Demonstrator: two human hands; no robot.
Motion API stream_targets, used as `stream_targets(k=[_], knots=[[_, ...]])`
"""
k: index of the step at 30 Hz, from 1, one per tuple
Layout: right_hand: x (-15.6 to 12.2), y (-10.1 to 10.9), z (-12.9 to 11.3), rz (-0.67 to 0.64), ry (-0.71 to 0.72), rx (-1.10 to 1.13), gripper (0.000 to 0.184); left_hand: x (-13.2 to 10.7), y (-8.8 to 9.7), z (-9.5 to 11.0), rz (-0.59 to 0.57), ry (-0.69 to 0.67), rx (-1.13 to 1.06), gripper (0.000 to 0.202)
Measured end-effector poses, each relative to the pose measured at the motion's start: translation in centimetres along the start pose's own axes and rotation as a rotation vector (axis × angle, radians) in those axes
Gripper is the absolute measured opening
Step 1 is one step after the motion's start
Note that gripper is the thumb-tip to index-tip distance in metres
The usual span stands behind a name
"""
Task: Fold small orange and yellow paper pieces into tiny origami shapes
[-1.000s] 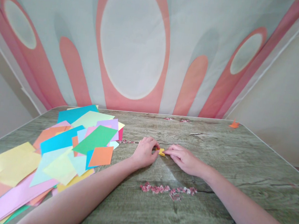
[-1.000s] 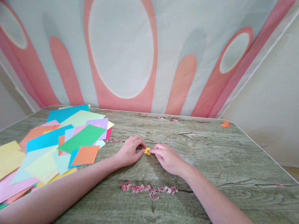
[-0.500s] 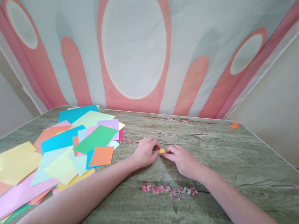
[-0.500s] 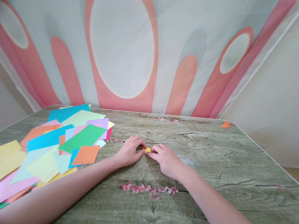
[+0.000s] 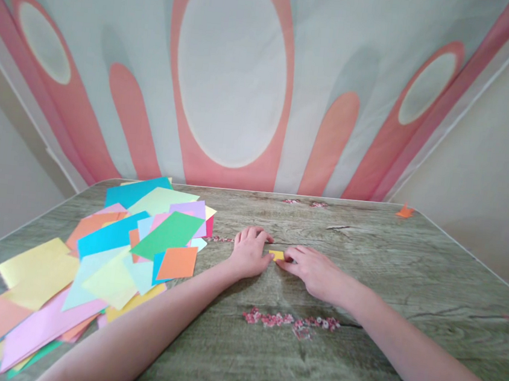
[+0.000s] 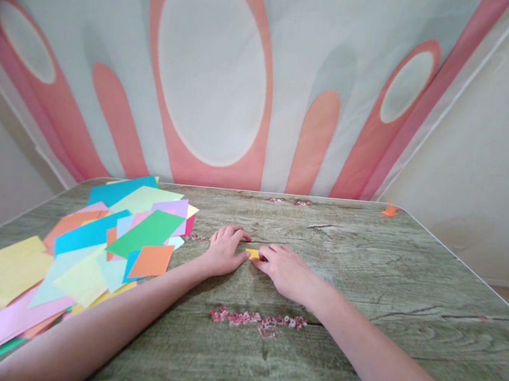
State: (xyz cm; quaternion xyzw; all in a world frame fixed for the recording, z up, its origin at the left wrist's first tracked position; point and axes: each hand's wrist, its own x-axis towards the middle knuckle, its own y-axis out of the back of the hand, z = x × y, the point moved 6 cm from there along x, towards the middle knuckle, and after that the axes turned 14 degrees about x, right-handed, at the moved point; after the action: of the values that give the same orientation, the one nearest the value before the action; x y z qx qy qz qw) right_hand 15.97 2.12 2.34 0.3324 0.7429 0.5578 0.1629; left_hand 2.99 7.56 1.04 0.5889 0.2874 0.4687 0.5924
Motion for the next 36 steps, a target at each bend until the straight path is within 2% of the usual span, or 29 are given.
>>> stream_targets(k=[15,30,36], knots=[[-0.2,-0.2,0.0,-0.085,-0.036,0.008,0.031,0.2,-0.2,-0.3,-0.151,0.000,0.097,0.053],[-0.3,0.2,-0.3,-0.051,-0.053,0.007,0.032,0.3,-0.5,-1.1,-0.141,-0.020,0.122,0.053],[-0.5,0.2,-0.1,-0.011,-0.059,0.052,0.030,-1.0,0.7,-0.5,-0.018,-0.194,0.140,0.040]])
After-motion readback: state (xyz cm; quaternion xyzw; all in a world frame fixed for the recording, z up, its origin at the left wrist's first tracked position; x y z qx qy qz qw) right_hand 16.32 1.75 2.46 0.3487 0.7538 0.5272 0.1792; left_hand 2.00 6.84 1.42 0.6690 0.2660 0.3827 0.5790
